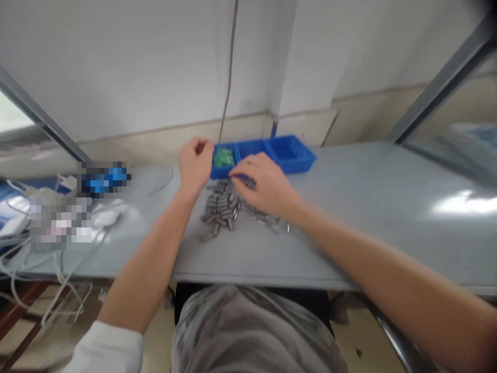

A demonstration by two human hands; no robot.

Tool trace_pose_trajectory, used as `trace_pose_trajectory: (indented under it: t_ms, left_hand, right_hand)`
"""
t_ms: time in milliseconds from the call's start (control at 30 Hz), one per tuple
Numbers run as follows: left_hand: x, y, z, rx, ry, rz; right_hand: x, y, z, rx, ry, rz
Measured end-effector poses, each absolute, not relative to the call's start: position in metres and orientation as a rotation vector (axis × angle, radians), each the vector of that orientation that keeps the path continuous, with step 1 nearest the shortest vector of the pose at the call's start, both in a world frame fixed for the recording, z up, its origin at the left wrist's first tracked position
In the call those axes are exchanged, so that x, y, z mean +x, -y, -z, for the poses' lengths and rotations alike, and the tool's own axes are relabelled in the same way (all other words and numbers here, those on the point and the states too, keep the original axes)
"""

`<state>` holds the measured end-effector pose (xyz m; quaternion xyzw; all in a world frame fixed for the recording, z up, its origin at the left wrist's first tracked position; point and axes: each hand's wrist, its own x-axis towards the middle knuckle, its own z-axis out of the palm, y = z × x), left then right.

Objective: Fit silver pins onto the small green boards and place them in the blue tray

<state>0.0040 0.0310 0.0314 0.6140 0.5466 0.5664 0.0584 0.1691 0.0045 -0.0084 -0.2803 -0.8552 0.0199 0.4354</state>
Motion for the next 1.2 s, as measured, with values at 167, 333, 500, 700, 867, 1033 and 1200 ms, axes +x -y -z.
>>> trace_pose_trajectory:
  t_ms: [167, 333, 500, 700, 867, 1033, 1200]
  left_hand:
    - [0.026, -0.032, -0.045, 1.883, -1.520, -1.737]
    - [0.001, -0.040, -0.004, 1.868, -1.525, -1.634]
    - [-0.017, -0.035, 0.003, 2.141, -1.674, -1.398]
    - [-0.005, -0.018, -0.001, 2.321, -1.595, -1.155]
    - [0.005, -0.018, 0.009, 2.330, -1.461, -1.083]
    - [0.008, -0.018, 0.012, 2.336, -1.443, -1.030]
    - [0.006, -0.019, 0.011, 2.333, -1.449, -1.030]
  right_hand:
    - [0.162, -0.001, 0.002, -0.731, 2.216, -0.087]
    - [0.181, -0.014, 0.022, -0.983, 2.276, -0.150]
    - [0.190, -0.021, 0.021, -1.028, 2.396, -0.242]
    - [0.177, -0.008, 0.015, -1.042, 2.483, -0.179]
    - [0.174, -0.009, 0.020, -1.163, 2.529, -0.120]
    - [0.173, -0.014, 0.021, -1.223, 2.545, -0.123]
    - [0.170, -0.017, 0.019, -1.195, 2.562, -0.097]
